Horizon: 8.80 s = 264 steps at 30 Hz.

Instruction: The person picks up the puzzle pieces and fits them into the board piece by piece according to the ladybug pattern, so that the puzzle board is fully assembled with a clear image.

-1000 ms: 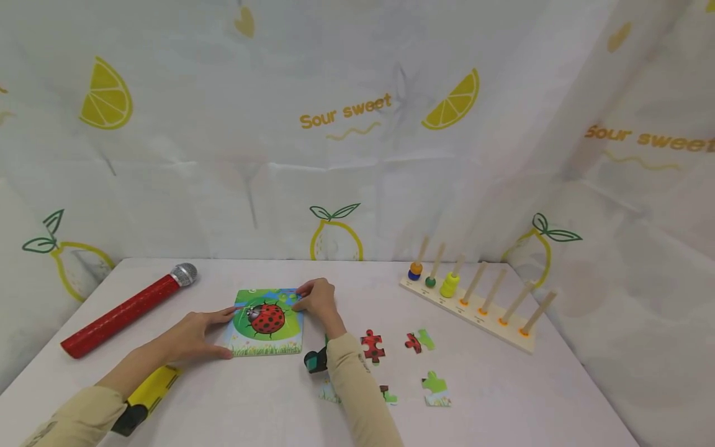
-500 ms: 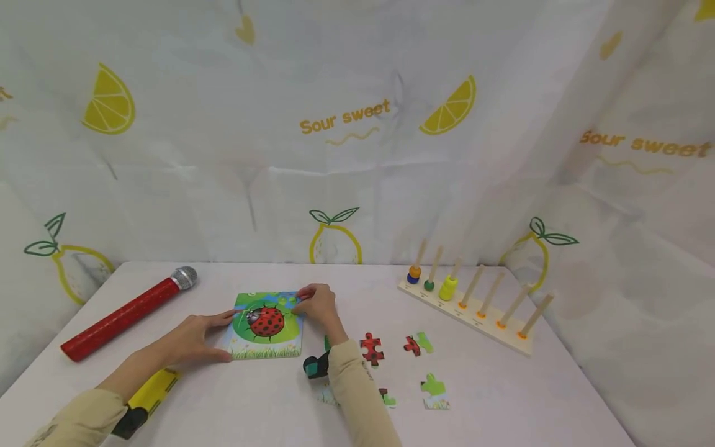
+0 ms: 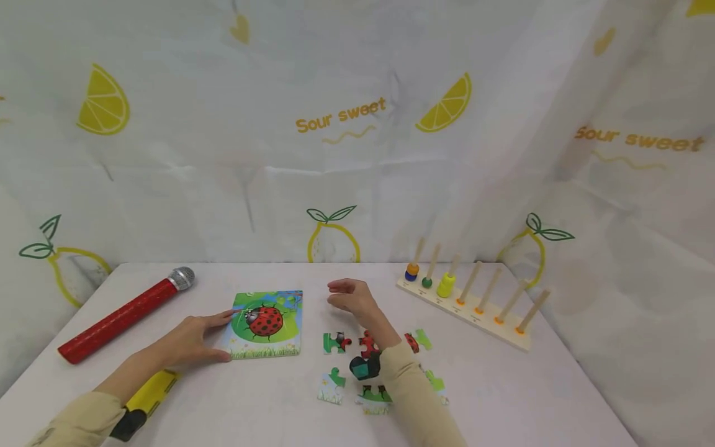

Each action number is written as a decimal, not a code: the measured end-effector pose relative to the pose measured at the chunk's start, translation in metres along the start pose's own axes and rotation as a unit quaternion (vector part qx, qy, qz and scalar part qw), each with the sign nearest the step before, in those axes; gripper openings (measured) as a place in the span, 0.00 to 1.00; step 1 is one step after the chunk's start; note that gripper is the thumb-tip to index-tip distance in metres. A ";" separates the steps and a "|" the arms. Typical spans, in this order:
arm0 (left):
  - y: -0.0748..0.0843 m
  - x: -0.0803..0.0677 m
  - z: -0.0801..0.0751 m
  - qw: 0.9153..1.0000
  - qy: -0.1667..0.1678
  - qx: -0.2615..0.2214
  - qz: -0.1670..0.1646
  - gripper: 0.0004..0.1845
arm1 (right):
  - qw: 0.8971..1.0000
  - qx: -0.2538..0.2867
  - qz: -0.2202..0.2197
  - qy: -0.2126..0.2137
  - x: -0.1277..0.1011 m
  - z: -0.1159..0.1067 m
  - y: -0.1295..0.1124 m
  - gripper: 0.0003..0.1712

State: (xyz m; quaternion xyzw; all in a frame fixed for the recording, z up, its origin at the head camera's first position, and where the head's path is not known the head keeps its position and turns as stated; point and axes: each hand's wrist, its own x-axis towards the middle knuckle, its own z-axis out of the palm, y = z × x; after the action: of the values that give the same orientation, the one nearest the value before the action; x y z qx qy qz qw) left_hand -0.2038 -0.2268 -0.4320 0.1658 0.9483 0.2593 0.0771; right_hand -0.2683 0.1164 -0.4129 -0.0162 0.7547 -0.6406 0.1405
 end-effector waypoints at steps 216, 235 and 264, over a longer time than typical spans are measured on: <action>0.000 0.003 0.000 1.000 0.000 0.001 -0.006 0.48 | 0.960 -0.259 -0.104 -0.019 0.010 0.154 -0.015 0.15; 0.000 0.003 -0.002 1.000 -0.003 -0.004 -0.008 0.49 | 0.964 -0.227 -0.135 0.002 0.007 0.148 -0.008 0.19; -0.002 0.002 -0.001 1.000 0.001 -0.016 -0.005 0.49 | 0.946 -0.268 -0.179 0.016 0.007 0.149 -0.003 0.14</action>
State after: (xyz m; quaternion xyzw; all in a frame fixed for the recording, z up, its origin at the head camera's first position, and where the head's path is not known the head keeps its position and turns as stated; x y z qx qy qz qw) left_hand -0.2068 -0.2282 -0.4327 0.1595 0.9449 0.2745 0.0803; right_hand -0.2408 -0.0289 -0.4320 -0.1783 0.8853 -0.4295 0.0021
